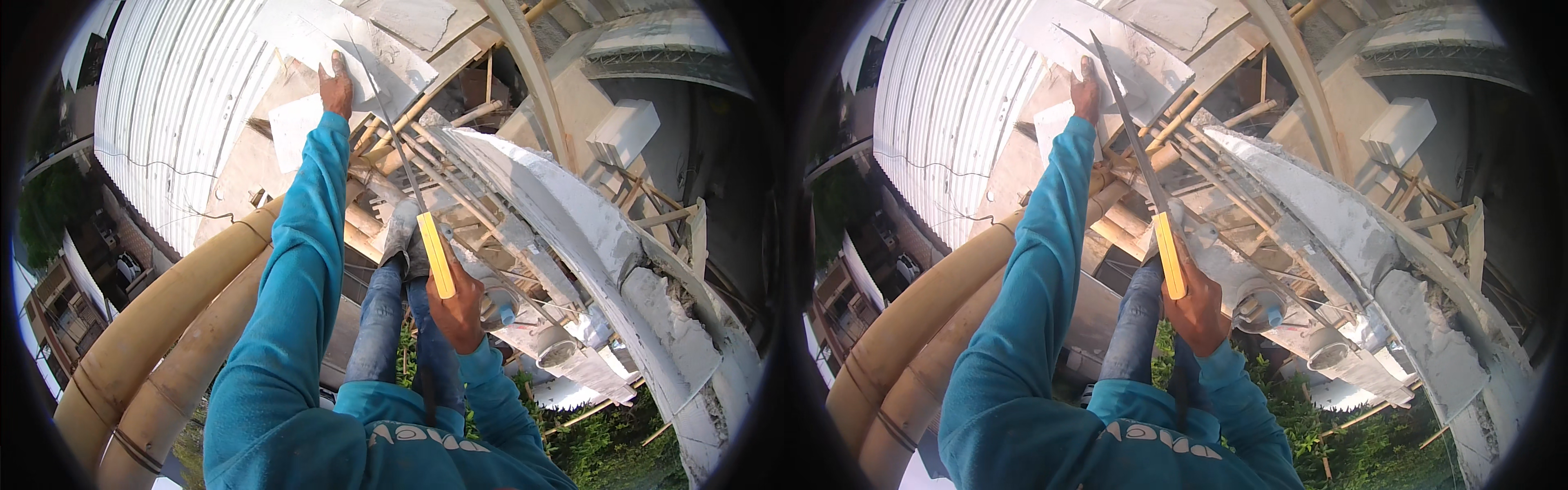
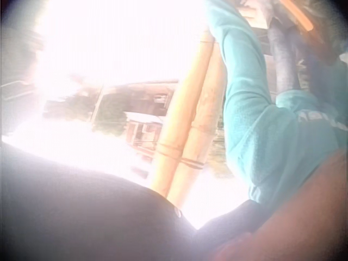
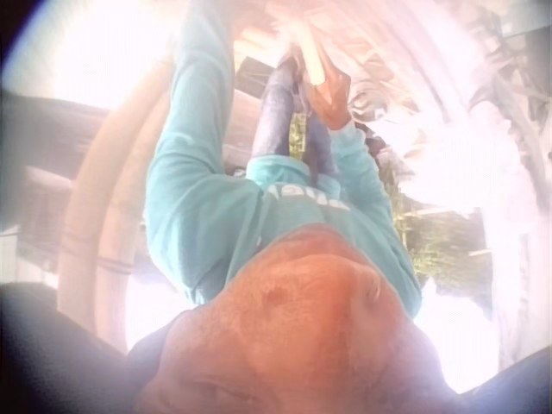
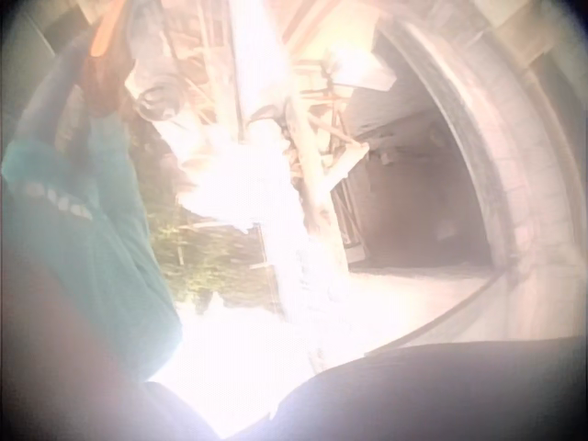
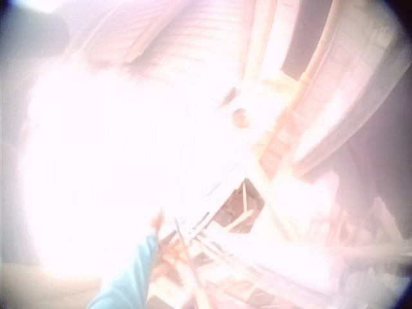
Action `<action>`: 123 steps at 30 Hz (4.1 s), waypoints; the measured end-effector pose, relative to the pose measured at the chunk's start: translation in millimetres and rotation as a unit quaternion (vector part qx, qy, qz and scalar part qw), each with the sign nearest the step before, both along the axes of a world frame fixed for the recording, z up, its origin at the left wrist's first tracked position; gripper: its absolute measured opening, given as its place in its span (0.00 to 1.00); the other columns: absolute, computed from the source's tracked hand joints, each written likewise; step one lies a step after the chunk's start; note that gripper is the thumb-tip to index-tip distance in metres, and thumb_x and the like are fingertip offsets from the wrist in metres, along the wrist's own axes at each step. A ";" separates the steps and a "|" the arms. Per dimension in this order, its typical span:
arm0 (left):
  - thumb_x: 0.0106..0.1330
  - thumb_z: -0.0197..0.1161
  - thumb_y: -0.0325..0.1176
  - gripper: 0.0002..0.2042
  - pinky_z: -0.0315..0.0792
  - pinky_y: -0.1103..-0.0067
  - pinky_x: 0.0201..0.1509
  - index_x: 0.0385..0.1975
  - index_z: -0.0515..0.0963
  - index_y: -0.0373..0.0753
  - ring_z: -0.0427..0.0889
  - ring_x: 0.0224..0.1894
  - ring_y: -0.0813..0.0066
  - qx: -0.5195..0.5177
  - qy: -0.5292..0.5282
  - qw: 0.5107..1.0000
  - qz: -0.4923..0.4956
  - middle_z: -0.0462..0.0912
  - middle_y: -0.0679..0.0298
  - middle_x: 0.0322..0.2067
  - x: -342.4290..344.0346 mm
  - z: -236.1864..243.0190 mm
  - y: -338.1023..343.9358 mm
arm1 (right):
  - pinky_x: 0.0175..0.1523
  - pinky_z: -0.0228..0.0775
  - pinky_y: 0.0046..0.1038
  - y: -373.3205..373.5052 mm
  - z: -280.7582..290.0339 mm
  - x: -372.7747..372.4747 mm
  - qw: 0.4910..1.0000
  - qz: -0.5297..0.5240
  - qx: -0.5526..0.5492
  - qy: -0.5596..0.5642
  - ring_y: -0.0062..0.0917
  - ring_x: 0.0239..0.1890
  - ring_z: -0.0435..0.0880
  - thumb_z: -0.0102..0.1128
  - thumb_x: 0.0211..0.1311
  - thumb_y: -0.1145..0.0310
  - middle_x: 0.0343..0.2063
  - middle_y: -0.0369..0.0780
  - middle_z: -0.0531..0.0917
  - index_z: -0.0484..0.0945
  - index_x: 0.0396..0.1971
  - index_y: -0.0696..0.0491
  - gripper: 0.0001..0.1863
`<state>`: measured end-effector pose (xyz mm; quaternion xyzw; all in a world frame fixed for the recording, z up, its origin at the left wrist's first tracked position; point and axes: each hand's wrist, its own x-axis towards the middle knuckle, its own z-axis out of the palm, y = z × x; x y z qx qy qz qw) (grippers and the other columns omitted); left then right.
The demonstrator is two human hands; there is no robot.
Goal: The person applies cement to a wall using a notched trowel and trowel, then cuts a white tile with a utility knife and places it onto the cemented area. The person repeats the process of applying cement and placing tiles.
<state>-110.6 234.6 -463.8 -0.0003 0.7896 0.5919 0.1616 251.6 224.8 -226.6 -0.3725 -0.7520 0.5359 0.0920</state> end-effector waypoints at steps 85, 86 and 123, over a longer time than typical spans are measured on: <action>0.63 0.48 0.71 0.51 0.68 0.61 0.62 0.54 0.67 0.14 0.76 0.53 0.37 -0.235 0.071 0.967 0.062 0.77 0.31 0.47 2.8 8.0 -2.9 | 0.43 0.78 0.41 -16.7 2.4 9.0 0.997 0.011 0.002 -0.079 0.47 0.41 0.85 0.65 0.49 0.78 0.40 0.53 0.83 0.72 0.60 0.55 0.33; 0.63 0.48 0.72 0.51 0.68 0.61 0.62 0.54 0.67 0.14 0.76 0.54 0.37 -0.228 0.078 0.969 0.059 0.77 0.31 0.47 3.6 6.4 -6.1 | 0.42 0.78 0.41 -12.8 -19.7 -3.6 0.995 0.030 -0.002 -0.098 0.47 0.38 0.85 0.65 0.48 0.78 0.37 0.53 0.84 0.74 0.58 0.56 0.31; 0.64 0.47 0.71 0.48 0.73 0.61 0.53 0.43 0.74 0.13 0.80 0.44 0.37 -0.296 0.092 0.948 0.069 0.81 0.33 0.37 -2.4 7.0 3.8 | 0.51 0.77 0.39 -9.3 -50.0 -2.5 0.996 0.008 0.009 -0.088 0.46 0.46 0.84 0.65 0.48 0.78 0.43 0.50 0.83 0.75 0.58 0.54 0.31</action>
